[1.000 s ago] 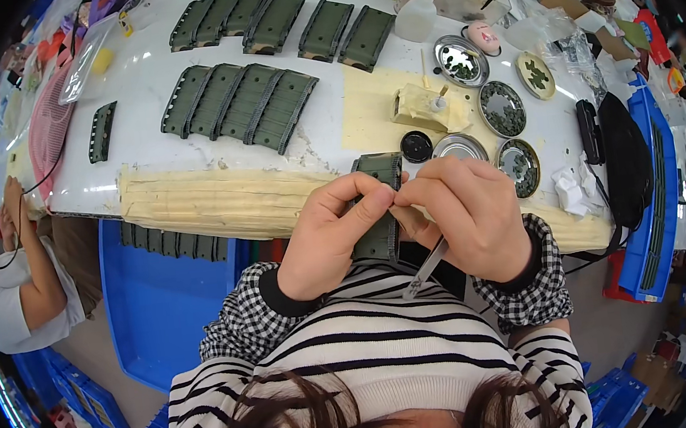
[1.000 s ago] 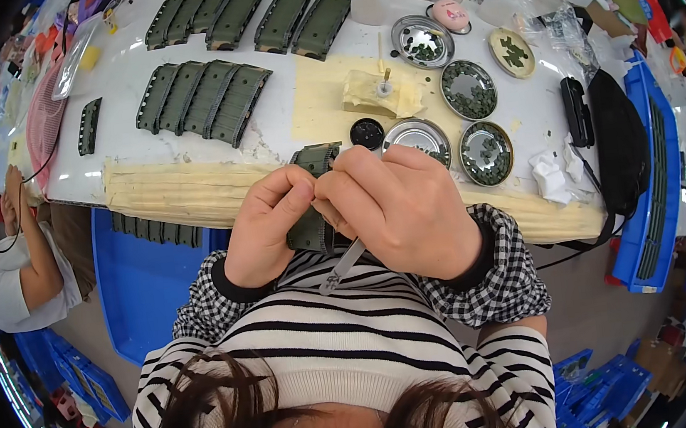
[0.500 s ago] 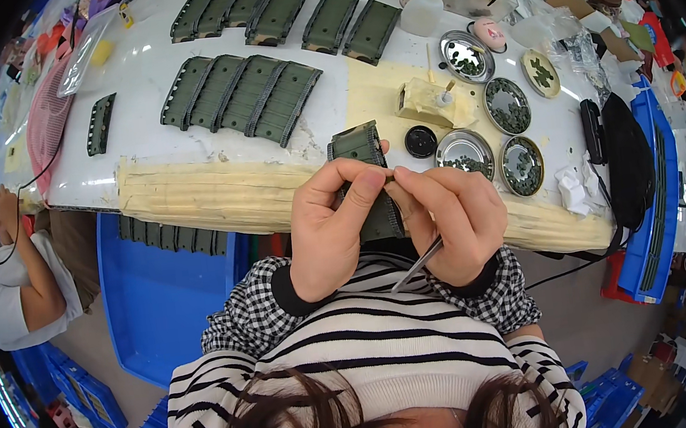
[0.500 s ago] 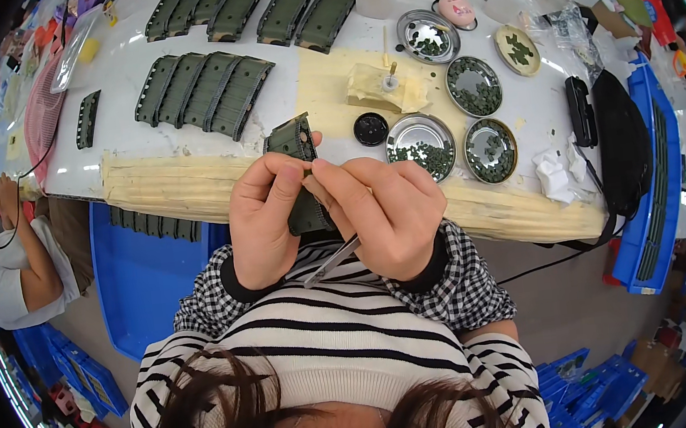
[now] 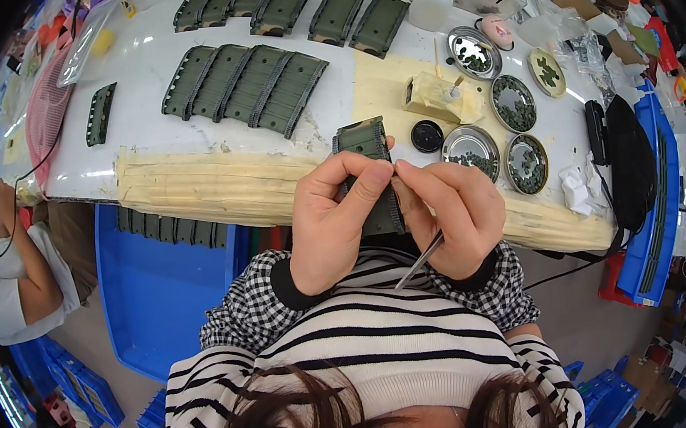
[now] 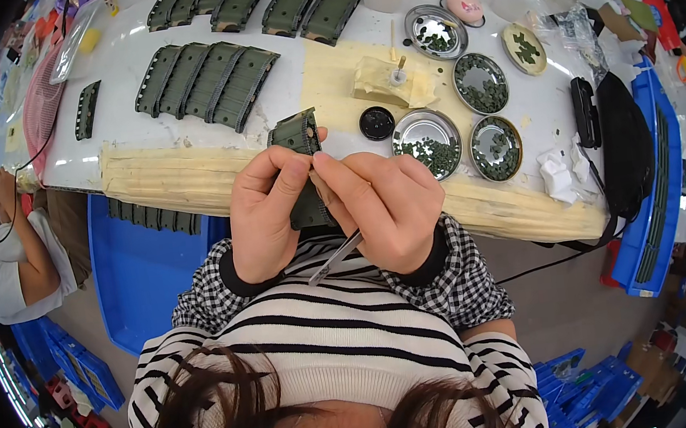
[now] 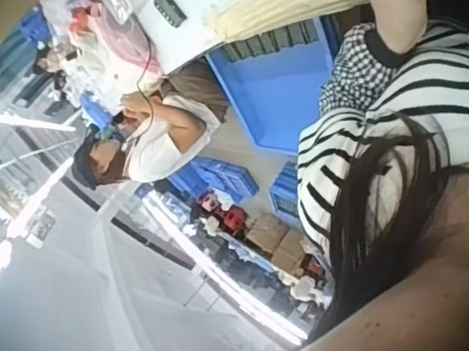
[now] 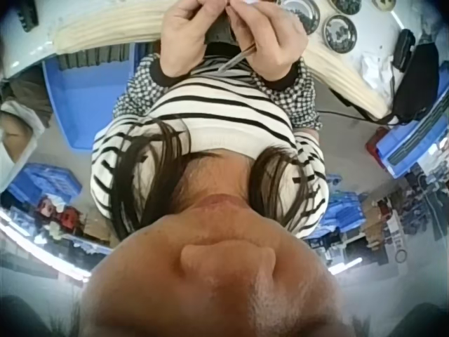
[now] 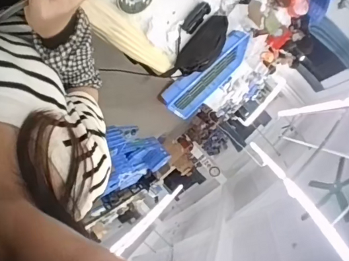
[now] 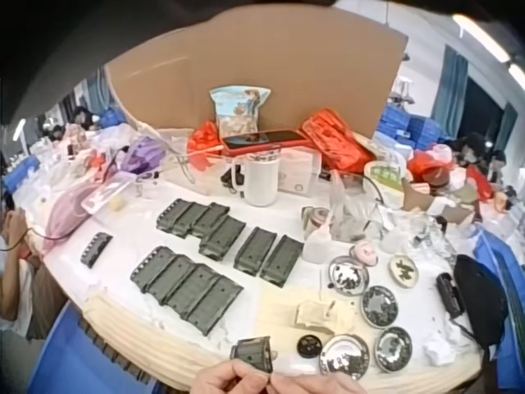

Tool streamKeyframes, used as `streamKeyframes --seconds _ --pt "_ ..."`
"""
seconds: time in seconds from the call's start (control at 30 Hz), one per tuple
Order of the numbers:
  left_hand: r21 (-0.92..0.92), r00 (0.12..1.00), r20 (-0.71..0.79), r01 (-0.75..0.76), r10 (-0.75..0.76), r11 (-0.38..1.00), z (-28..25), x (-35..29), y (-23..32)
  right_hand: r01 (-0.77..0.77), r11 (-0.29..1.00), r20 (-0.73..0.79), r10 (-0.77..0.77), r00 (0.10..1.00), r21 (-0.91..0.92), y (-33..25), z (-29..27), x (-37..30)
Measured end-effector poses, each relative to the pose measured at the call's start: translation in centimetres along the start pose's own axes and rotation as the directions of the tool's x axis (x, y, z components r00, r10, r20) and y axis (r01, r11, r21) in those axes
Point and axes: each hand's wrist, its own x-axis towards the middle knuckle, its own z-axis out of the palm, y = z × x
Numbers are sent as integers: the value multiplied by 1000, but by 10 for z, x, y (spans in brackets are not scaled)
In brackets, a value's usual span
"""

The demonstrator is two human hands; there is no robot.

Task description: Using a fine-tipped tool to apply details or adhesive to miniature toy tank models on a factory production line.

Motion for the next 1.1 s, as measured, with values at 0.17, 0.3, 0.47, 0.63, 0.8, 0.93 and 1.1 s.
streamKeyframes --seconds 0.17,0.3,0.47,0.63,0.8,0.93,1.1 --pt "-2 996 92 22 -22 1000 -5 0 1 -162 958 -14 170 985 235 0 0 2" --pt "138 990 134 -57 38 989 2 -2 8 -406 904 102 395 913 133 2 -18 15" --pt "357 945 266 -281 192 891 0 0 5 -158 986 100 152 983 54 16 -15 25" --pt "484 937 250 -339 243 807 -3 -1 -1 -39 999 144 36 989 19 24 -17 28" --pt "579 923 268 -383 275 720 -3 -3 1 40 996 191 -25 981 -75 27 -20 30" --pt "597 909 295 -415 293 687 -4 -2 0 78 993 189 -61 980 -86 29 -18 30" --pt "589 908 279 -418 311 692 -4 -1 -1 77 994 190 -61 980 -77 32 -16 29"
